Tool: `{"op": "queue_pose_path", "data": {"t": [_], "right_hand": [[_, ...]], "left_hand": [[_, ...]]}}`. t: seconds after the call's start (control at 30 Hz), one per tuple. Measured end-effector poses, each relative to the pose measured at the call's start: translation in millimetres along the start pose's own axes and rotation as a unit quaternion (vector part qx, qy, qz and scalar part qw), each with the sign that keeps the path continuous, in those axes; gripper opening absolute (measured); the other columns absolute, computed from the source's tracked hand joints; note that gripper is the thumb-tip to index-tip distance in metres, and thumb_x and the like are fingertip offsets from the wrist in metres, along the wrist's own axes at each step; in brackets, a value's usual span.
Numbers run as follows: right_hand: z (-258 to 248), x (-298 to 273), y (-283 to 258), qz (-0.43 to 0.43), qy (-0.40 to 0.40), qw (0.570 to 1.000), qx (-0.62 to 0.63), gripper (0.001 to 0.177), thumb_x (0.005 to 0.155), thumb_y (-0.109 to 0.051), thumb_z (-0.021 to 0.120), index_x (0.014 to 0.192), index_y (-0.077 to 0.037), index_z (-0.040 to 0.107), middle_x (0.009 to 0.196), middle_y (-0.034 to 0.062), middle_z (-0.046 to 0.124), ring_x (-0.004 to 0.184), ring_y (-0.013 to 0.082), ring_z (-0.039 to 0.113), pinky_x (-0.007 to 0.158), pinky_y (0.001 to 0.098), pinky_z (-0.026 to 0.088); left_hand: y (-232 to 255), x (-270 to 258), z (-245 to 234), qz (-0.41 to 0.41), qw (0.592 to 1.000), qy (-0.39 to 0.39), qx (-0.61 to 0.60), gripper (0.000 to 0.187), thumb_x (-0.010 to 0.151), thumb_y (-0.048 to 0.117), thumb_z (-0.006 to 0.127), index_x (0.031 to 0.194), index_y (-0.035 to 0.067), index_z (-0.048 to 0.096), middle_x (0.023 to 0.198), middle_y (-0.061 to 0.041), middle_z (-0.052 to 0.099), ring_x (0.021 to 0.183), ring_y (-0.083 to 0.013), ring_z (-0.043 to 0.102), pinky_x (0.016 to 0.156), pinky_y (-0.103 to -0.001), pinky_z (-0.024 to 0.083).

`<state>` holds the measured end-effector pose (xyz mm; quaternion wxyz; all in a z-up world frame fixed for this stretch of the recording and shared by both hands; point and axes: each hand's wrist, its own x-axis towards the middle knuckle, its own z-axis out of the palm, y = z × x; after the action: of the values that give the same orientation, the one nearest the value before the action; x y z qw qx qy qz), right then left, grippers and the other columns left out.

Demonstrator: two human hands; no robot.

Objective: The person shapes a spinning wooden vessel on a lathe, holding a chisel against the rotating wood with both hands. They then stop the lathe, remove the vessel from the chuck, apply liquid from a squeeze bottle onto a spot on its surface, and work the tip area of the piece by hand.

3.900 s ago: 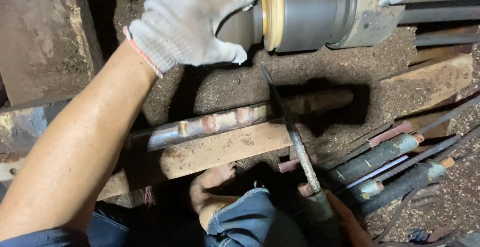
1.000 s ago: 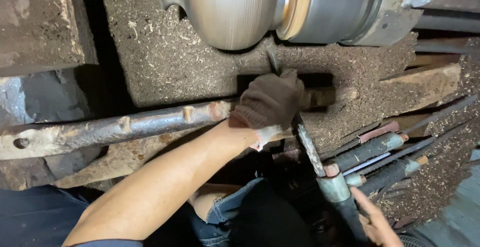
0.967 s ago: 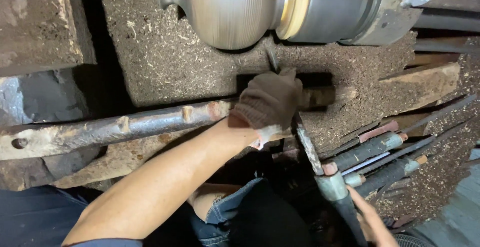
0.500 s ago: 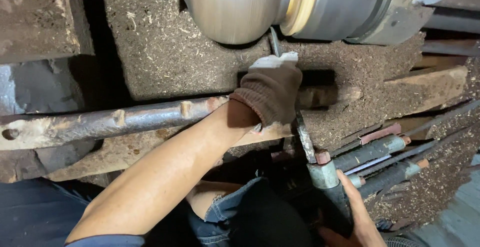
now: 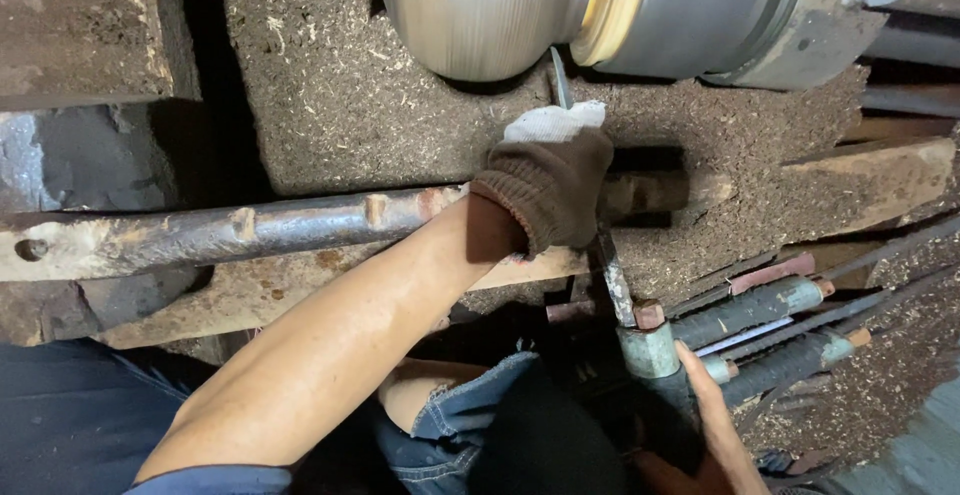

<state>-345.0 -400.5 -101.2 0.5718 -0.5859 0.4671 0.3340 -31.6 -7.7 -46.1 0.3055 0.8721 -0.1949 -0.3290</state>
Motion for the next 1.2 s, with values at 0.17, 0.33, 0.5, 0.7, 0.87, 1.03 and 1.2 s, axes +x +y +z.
{"op": "queue_pose_path", "data": {"t": [0.17,0.33,0.5,0.7,0.87,1.03,1.2], "right_hand": [[14.9,-4.9,-15.8,0.100,0.083,0.990,0.058,0.058,0.103,-0.038,0.051,0.146,0.000,0.057,0.138,0.0111,0.061,0.123,0.0235,0.055,0.108,0.0381,0.041],[-14.9,-6.0,6.7,-0.089,-0.032,0.982,-0.164,0.059,0.103,-0.030,0.035,0.157,-0.005,0.034,0.161,0.0074,0.040,0.149,0.0191,0.035,0.121,0.0362,0.026],[19.8,-49.8,-32.4,-0.175,-0.093,0.960,-0.198,0.058,0.106,-0.026,0.028,0.159,-0.001,0.029,0.166,0.0130,0.032,0.153,0.0247,0.029,0.125,0.0396,0.020],[79.5,-110.1,-108.1,-0.272,-0.167,0.908,-0.271,0.088,0.092,-0.030,0.060,0.164,-0.001,0.020,0.169,0.0191,0.028,0.156,0.0298,0.028,0.125,0.0438,0.019],[96.5,-122.6,-140.1,-0.229,-0.146,0.908,-0.318,0.108,0.069,-0.004,0.076,0.161,-0.003,0.020,0.163,0.0194,0.034,0.152,0.0292,0.031,0.122,0.0442,0.019],[106.4,-131.5,-152.6,-0.246,-0.178,0.910,-0.282,0.111,0.066,-0.004,0.078,0.160,0.000,0.020,0.166,0.0206,0.026,0.155,0.0317,0.022,0.122,0.0467,0.015],[84.4,-108.0,-115.1,-0.175,-0.144,0.956,-0.184,0.092,0.078,-0.011,0.062,0.162,-0.002,0.024,0.167,0.0182,0.030,0.155,0.0289,0.027,0.123,0.0432,0.019]], "left_hand": [[6.0,-7.1,-12.6,0.009,0.999,0.041,0.007,0.032,0.068,0.024,0.078,0.093,0.006,0.069,0.092,-0.021,0.069,0.087,-0.0407,0.070,0.074,-0.051,0.057],[1.4,-4.9,-7.1,0.042,0.996,0.081,0.008,0.033,0.065,0.024,0.081,0.091,0.006,0.072,0.098,-0.022,0.067,0.093,-0.0422,0.068,0.078,-0.051,0.056],[1.0,-3.0,-4.4,0.023,0.998,0.063,0.009,0.032,0.068,0.025,0.079,0.093,0.008,0.071,0.095,-0.020,0.068,0.092,-0.0415,0.068,0.078,-0.051,0.055],[8.4,-5.1,-17.1,0.005,0.998,0.054,0.021,0.029,0.067,0.027,0.080,0.088,0.009,0.073,0.091,-0.018,0.069,0.088,-0.0393,0.070,0.075,-0.050,0.056],[11.3,-8.3,-25.7,-0.022,0.999,0.006,0.028,0.028,0.069,0.027,0.080,0.089,0.009,0.075,0.092,-0.018,0.070,0.090,-0.0379,0.071,0.077,-0.047,0.058],[14.8,-9.1,-28.8,-0.026,0.999,0.021,0.027,0.025,0.074,0.025,0.076,0.092,0.009,0.074,0.092,-0.019,0.071,0.088,-0.0382,0.072,0.076,-0.048,0.058],[8.6,-3.6,-20.7,-0.026,0.999,-0.007,0.028,0.028,0.075,0.026,0.075,0.096,0.007,0.070,0.088,-0.019,0.070,0.086,-0.0389,0.072,0.073,-0.050,0.058]]}}
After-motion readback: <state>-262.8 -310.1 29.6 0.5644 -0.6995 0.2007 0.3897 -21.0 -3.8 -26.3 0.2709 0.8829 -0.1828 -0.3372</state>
